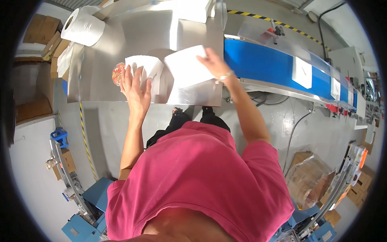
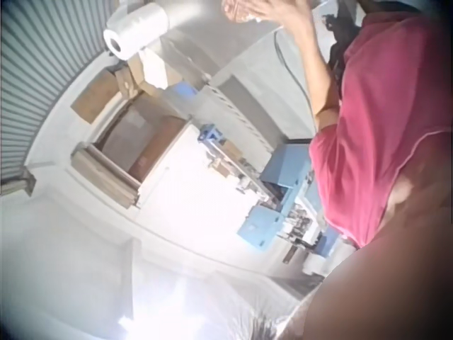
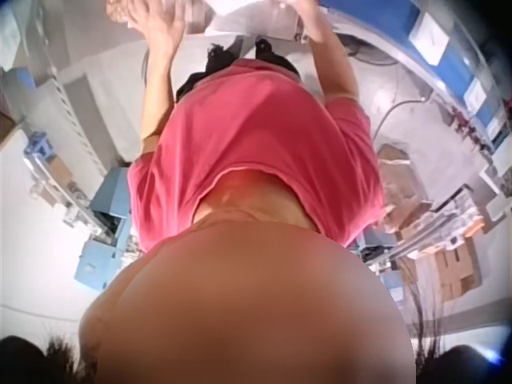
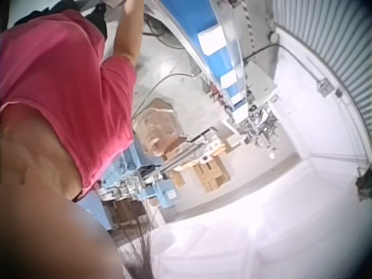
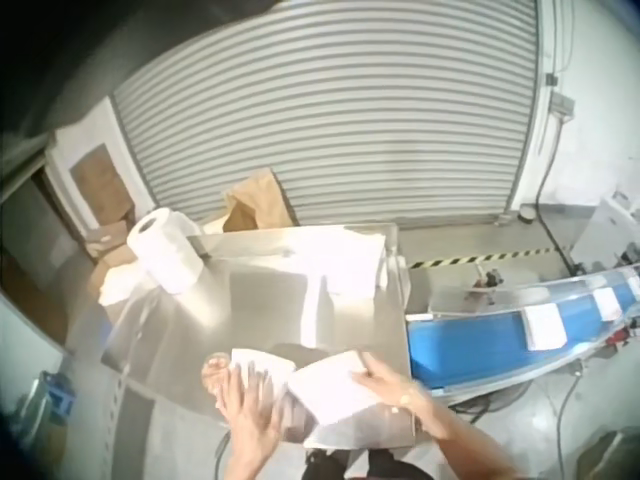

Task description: Operating a paper production machine and arranging stacks of paper.

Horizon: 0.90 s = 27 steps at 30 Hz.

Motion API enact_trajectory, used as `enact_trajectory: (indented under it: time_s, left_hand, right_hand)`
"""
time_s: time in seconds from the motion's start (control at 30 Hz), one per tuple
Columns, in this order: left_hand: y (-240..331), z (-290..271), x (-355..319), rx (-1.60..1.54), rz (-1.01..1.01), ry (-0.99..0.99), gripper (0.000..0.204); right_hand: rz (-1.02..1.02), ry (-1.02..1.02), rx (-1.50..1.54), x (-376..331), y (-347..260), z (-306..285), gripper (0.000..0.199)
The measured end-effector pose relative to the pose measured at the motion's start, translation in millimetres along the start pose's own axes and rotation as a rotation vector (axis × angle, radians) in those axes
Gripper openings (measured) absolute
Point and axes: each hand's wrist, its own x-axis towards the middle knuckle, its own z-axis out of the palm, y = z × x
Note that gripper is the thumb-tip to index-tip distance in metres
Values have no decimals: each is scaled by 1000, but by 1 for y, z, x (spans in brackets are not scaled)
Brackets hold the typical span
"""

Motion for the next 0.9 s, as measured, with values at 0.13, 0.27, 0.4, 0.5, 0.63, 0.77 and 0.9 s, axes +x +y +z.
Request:
enact_trajectory:
  time_s: [0.13, 0.27, 0.4, 0.5, 0.63, 0.77, 0.9]
  left_hand:
    - [-7, 7, -2, -99, 11, 28, 33]
    - [-7, 9, -2, -141, 6, 63, 28]
    - [-4, 5, -2, -41, 22, 75, 26]
    - [-4, 6, -2, -1, 30, 43, 25]
    - [-5, 3, 4, 6, 104, -26, 26]
    - [-11, -3, 6, -22, 9, 0, 46]
    - [-24, 1, 4, 5, -8, 14, 37]
  right_hand:
    - [238, 565, -426, -15, 45, -98, 40]
    - [295, 775, -703, -31, 36, -134, 46]
    - [-292, 468, -895, -15, -4, -84, 48]
    - [-72, -148, -401, 2, -55, 4, 50]
    - [-511, -212, -485, 27, -32, 67, 48]
    - [-105, -268, 86, 22, 0, 54, 33]
    - [161, 297, -237, -7, 5, -29, 38]
